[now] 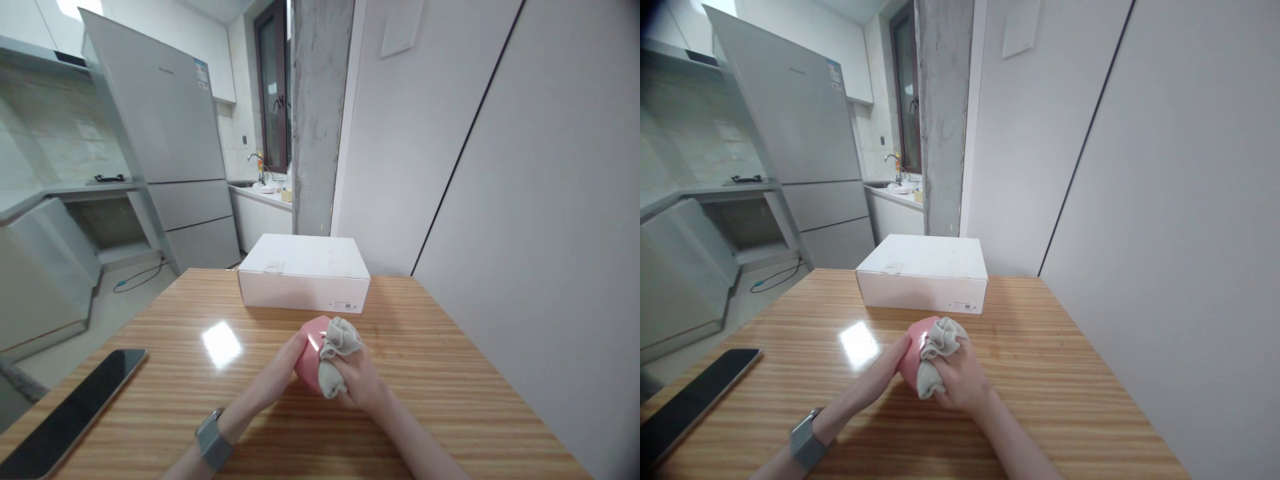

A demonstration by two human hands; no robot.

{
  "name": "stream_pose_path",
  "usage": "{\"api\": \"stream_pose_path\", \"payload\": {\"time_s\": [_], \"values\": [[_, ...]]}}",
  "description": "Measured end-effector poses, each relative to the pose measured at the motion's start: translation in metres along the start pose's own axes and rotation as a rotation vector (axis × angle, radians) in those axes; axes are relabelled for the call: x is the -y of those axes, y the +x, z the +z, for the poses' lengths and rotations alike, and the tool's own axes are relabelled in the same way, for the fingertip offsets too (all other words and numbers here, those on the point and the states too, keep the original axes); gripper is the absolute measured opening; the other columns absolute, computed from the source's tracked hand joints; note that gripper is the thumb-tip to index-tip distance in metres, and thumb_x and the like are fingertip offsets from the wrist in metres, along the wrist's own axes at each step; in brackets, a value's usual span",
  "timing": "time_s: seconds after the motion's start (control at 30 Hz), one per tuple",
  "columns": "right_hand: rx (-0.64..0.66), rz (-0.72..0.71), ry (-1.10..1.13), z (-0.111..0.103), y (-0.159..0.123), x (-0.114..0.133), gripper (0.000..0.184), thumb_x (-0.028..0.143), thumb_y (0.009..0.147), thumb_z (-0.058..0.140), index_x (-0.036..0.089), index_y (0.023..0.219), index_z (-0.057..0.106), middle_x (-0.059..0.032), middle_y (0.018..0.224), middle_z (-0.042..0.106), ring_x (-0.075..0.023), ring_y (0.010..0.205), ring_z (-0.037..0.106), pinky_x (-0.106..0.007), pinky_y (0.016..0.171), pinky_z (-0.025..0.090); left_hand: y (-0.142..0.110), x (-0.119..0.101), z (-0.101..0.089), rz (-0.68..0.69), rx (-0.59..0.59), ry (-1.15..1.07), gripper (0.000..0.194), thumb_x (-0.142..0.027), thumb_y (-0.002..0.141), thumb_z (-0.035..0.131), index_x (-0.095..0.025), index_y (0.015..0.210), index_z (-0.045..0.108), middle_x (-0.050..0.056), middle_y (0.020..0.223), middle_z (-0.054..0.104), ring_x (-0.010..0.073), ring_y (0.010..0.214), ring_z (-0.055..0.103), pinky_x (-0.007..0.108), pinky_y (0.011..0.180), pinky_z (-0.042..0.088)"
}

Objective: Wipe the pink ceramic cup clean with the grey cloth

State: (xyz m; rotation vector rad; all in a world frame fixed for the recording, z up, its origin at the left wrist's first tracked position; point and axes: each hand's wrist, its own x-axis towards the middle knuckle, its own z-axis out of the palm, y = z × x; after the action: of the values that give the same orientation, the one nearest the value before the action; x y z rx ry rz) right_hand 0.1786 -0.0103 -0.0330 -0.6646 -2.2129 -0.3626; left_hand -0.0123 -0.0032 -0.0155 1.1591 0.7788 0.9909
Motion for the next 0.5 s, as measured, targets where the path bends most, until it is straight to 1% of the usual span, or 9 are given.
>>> {"api": "stream_pose_path", "payload": {"time_s": [0.07, 0.13, 0.2, 0.23, 0.3, 0.33, 0.4, 0.43, 0.5], "values": [[0.0, 0.118, 0.045, -0.001, -0.002, -0.003, 0.04, 0.037, 0.085, 0.035, 0.018, 0.114, 0.053, -0.0109, 0.103, 0.063, -0.0298, 0.101, 0.056, -0.048, 0.088, 0.04, -0.002, 0.002, 0.003, -0.012, 0.108, -0.056, 0.052, -0.051, 0.085, 0.052, -0.019, 0.125, 0.057, 0.008, 0.133, 0.055, 0.026, 0.131, 0.039, 0.041, 0.113, 0.022], [-0.023, 0.22, 0.086, -0.002, -0.003, -0.005, 0.034, 0.034, 0.085, 0.033, 0.02, 0.106, 0.056, -0.0096, 0.099, 0.064, -0.0284, 0.094, 0.058, -0.045, 0.083, 0.042, -0.003, 0.003, 0.005, -0.03, 0.191, -0.109, 0.051, -0.047, 0.086, 0.052, -0.022, 0.131, 0.05, 0.007, 0.135, 0.053, 0.0248, 0.131, 0.039, 0.041, 0.112, 0.025], [-0.039, 0.251, 0.078, -0.004, -0.005, -0.006, 0.032, 0.033, 0.086, 0.032, 0.02, 0.1, 0.057, -0.0089, 0.094, 0.065, -0.0269, 0.087, 0.059, -0.042, 0.079, 0.042, -0.002, 0.004, 0.006, -0.038, 0.213, -0.138, 0.049, -0.043, 0.085, 0.057, -0.024, 0.13, 0.05, 0.005, 0.134, 0.054, 0.0244, 0.129, 0.041, 0.04, 0.11, 0.029], [-0.043, 0.223, 0.045, -0.004, -0.005, -0.006, 0.033, 0.034, 0.086, 0.032, 0.019, 0.101, 0.057, -0.0093, 0.093, 0.065, -0.0272, 0.086, 0.059, -0.042, 0.079, 0.042, 0.0, 0.003, 0.005, -0.044, 0.192, -0.148, 0.046, -0.042, 0.083, 0.06, -0.024, 0.126, 0.054, 0.005, 0.131, 0.057, 0.0248, 0.126, 0.044, 0.039, 0.108, 0.031], [-0.034, 0.082, -0.05, -0.005, -0.003, -0.004, 0.035, 0.035, 0.085, 0.035, 0.017, 0.106, 0.056, -0.0105, 0.093, 0.065, -0.0287, 0.088, 0.059, -0.044, 0.081, 0.041, 0.006, 0.003, 0.002, -0.07, 0.128, -0.17, 0.039, -0.048, 0.08, 0.06, -0.023, 0.11, 0.064, 0.006, 0.118, 0.065, 0.026, 0.116, 0.053, 0.039, 0.102, 0.036], [-0.026, -0.016, -0.087, -0.004, -0.001, -0.002, 0.035, 0.036, 0.085, 0.037, 0.016, 0.105, 0.057, -0.0108, 0.092, 0.066, -0.0288, 0.088, 0.059, -0.044, 0.082, 0.041, 0.009, 0.004, 0.0, -0.087, 0.099, -0.182, 0.039, -0.053, 0.08, 0.056, -0.021, 0.101, 0.067, 0.006, 0.11, 0.068, 0.0266, 0.111, 0.056, 0.039, 0.1, 0.038], [-0.008, -0.191, -0.112, -0.002, 0.004, 0.003, 0.028, 0.035, 0.083, 0.043, 0.016, 0.098, 0.058, -0.0093, 0.084, 0.065, -0.0264, 0.082, 0.059, -0.043, 0.079, 0.042, 0.014, 0.006, -0.003, -0.122, 0.07, -0.192, 0.049, -0.061, 0.081, 0.048, -0.018, 0.09, 0.07, 0.008, 0.099, 0.072, 0.0273, 0.105, 0.059, 0.039, 0.099, 0.039], [0.011, -0.243, -0.103, 0.0, 0.007, 0.006, 0.023, 0.033, 0.082, 0.045, 0.017, 0.093, 0.059, -0.0078, 0.08, 0.065, -0.0241, 0.077, 0.058, -0.041, 0.077, 0.043, 0.016, 0.008, -0.004, -0.138, 0.075, -0.19, 0.052, -0.062, 0.081, 0.047, -0.017, 0.088, 0.07, 0.009, 0.096, 0.072, 0.0276, 0.105, 0.06, 0.039, 0.1, 0.038], [0.047, -0.272, -0.071, 0.003, 0.012, 0.011, 0.018, 0.031, 0.082, 0.047, 0.018, 0.089, 0.058, -0.0056, 0.075, 0.063, -0.0208, 0.071, 0.057, -0.037, 0.07, 0.045, 0.019, 0.012, -0.005, -0.175, 0.094, -0.189, 0.053, -0.061, 0.08, 0.05, -0.014, 0.09, 0.071, 0.009, 0.094, 0.073, 0.0283, 0.104, 0.061, 0.04, 0.102, 0.036]]}}
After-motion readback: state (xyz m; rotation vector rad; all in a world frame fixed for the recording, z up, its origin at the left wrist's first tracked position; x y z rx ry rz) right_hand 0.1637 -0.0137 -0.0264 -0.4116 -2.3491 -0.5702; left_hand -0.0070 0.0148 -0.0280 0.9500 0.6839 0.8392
